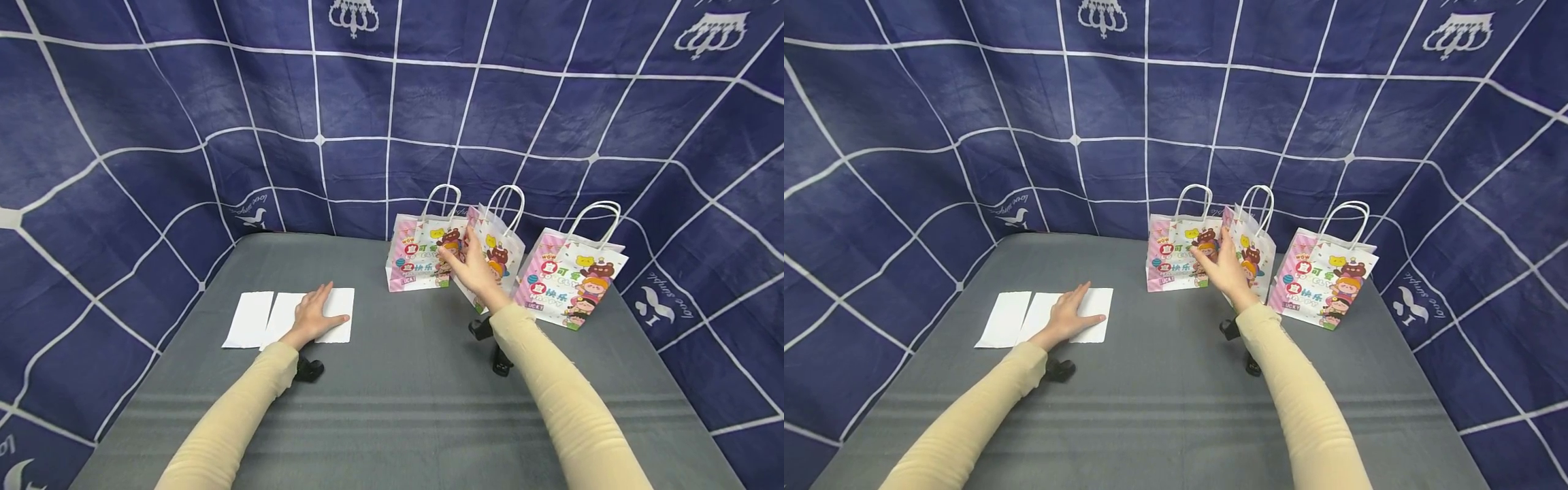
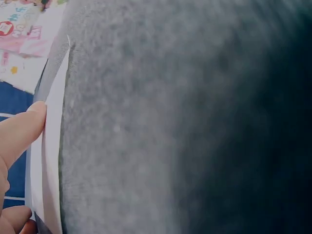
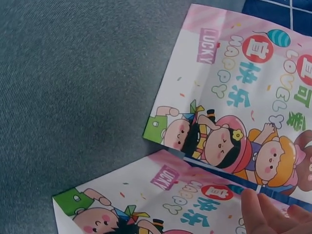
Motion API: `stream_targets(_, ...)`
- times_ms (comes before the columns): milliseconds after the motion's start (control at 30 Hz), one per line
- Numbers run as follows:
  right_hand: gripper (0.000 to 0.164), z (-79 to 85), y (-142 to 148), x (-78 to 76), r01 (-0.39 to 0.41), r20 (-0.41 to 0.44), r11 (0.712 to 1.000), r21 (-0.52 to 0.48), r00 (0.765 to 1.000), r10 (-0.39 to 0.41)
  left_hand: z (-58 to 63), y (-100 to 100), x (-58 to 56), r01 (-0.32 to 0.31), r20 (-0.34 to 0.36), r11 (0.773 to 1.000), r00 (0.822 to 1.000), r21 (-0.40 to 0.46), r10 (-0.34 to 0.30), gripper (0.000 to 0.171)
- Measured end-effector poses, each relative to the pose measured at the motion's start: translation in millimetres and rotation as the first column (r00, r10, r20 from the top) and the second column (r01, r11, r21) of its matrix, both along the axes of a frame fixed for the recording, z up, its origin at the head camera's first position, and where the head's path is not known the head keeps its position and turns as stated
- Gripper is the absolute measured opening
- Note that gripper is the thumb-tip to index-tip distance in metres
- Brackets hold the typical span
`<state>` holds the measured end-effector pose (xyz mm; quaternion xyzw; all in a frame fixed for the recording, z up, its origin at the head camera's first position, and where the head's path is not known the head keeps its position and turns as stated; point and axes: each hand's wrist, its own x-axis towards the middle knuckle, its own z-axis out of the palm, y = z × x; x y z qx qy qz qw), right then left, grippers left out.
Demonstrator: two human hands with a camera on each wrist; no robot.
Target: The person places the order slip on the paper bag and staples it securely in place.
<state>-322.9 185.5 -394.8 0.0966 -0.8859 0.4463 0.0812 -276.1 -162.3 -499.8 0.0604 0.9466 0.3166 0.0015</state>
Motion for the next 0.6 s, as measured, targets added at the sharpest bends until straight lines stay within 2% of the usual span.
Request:
stream_targets(200,0.088,-2.2,1.0,-4.2,0.001,0.038,0.995,-0.100,0.999,0.002,-5.9,-1.4,0.3,-0.008,-0.008,1.000,1.000,0.020,0.008,0.090)
stream_targets(333,0.085,-4.3,2.3,-7.5,0.004,0.030,0.983,-0.183,1.000,0.001,-9.1,-0.2,1.7,-0.027,0.003,0.999,1.000,0.038,0.027,0.090)
stream_targets(467,0.080,-3.6,1.8,-8.4,-0.002,0.010,0.963,-0.269,1.000,0.005,-10.8,1.7,2.4,-0.047,-0.025,0.998,0.999,0.039,0.048,0.090)
stream_targets(600,0.075,-1.4,-0.4,-8.6,-0.010,-0.005,0.953,-0.303,1.000,0.009,-10.7,2.3,3.0,-0.079,-0.067,0.996,0.994,0.039,0.082,0.091)
